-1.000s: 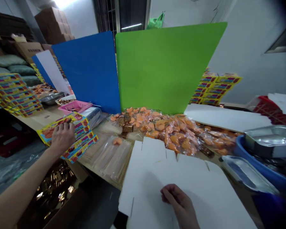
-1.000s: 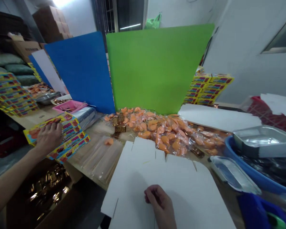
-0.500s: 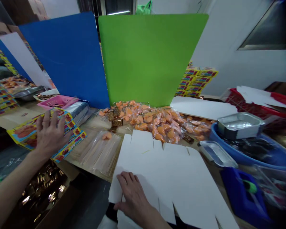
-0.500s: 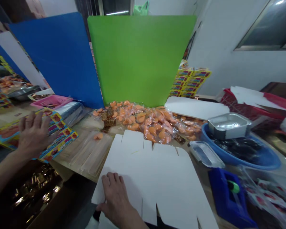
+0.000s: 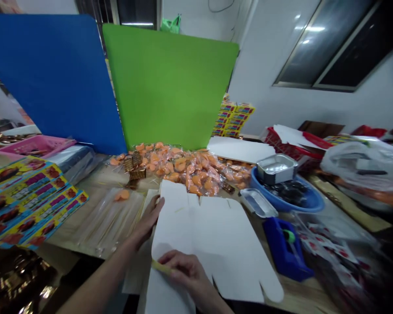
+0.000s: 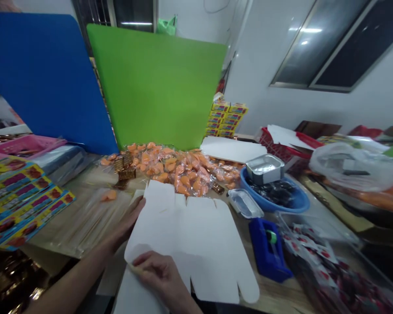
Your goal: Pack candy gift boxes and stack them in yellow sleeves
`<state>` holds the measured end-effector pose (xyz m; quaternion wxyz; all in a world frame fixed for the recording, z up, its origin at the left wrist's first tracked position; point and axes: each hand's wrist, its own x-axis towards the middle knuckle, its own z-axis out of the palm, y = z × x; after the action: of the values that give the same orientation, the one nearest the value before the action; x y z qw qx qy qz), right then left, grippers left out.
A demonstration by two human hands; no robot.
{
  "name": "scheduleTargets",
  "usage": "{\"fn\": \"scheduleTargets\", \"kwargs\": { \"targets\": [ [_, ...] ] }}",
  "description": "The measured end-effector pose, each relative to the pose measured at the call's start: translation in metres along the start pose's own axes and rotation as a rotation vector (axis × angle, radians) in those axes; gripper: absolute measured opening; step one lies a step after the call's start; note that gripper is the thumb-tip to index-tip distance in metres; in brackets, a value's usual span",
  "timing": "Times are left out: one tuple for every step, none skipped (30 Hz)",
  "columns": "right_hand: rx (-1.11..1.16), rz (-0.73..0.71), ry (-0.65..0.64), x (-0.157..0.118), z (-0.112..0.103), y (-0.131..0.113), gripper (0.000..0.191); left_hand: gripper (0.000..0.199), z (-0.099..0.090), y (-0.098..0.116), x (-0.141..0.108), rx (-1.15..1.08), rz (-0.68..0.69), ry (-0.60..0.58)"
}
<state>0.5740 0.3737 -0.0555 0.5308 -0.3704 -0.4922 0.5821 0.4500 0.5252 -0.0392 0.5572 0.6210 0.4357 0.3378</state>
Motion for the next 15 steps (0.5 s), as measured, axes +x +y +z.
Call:
{"fn": "scheduleTargets", "kwargs": {
  "targets": [
    [-0.075,-0.028,-0.027,0.004,-0.006,-0.005,0.028,0.053,0.007,-0.002,0.004,-0.117,-0.081,0.008],
    [-0.181,-0.058,-0.026,0.011,-0.014,-0.01,0.032,0.06,0.012,-0.004,0.007,-0.194,-0.146,0.022],
    [-0.309,-0.089,0.001,0.02,-0.023,-0.015,0.036,0.064,0.015,-0.007,0.009,-0.245,-0.183,0.032],
    [-0.451,-0.114,0.038,0.03,-0.033,-0.019,0.04,0.066,0.017,-0.009,0.01,-0.274,-0.193,0.035],
    [-0.585,-0.119,0.068,0.041,-0.043,-0.022,0.043,0.069,0.017,-0.01,0.011,-0.287,-0.19,0.036],
    [-0.684,-0.109,0.075,0.051,-0.051,-0.025,0.046,0.072,0.016,-0.011,0.011,-0.291,-0.189,0.041],
    [-0.744,-0.091,0.062,0.061,-0.059,-0.028,0.047,0.078,0.015,-0.011,0.01,-0.289,-0.198,0.051],
    [-0.77,-0.069,0.037,0.067,-0.065,-0.031,0.047,0.085,0.013,-0.01,0.009,-0.287,-0.217,0.063],
    [-0.769,-0.042,0.012,0.071,-0.071,-0.035,0.043,0.092,0.011,-0.01,0.008,-0.29,-0.242,0.074],
    [-0.75,-0.014,-0.014,0.071,-0.076,-0.04,0.038,0.099,0.009,-0.009,0.007,-0.298,-0.271,0.086],
    [-0.726,0.011,-0.037,0.067,-0.081,-0.046,0.035,0.104,0.008,-0.009,0.006,-0.313,-0.296,0.089],
    [-0.693,0.04,-0.044,0.061,-0.087,-0.052,0.038,0.107,0.007,-0.009,0.006,-0.331,-0.314,0.08],
    [-0.653,0.08,-0.03,0.053,-0.093,-0.058,0.044,0.108,0.007,-0.008,0.007,-0.349,-0.326,0.069],
    [-0.612,0.128,0.008,0.044,-0.1,-0.065,0.048,0.107,0.007,-0.008,0.008,-0.368,-0.334,0.068],
    [-0.572,0.178,0.062,0.034,-0.106,-0.071,0.049,0.104,0.008,-0.007,0.01,-0.387,-0.338,0.073]
  ]
}}
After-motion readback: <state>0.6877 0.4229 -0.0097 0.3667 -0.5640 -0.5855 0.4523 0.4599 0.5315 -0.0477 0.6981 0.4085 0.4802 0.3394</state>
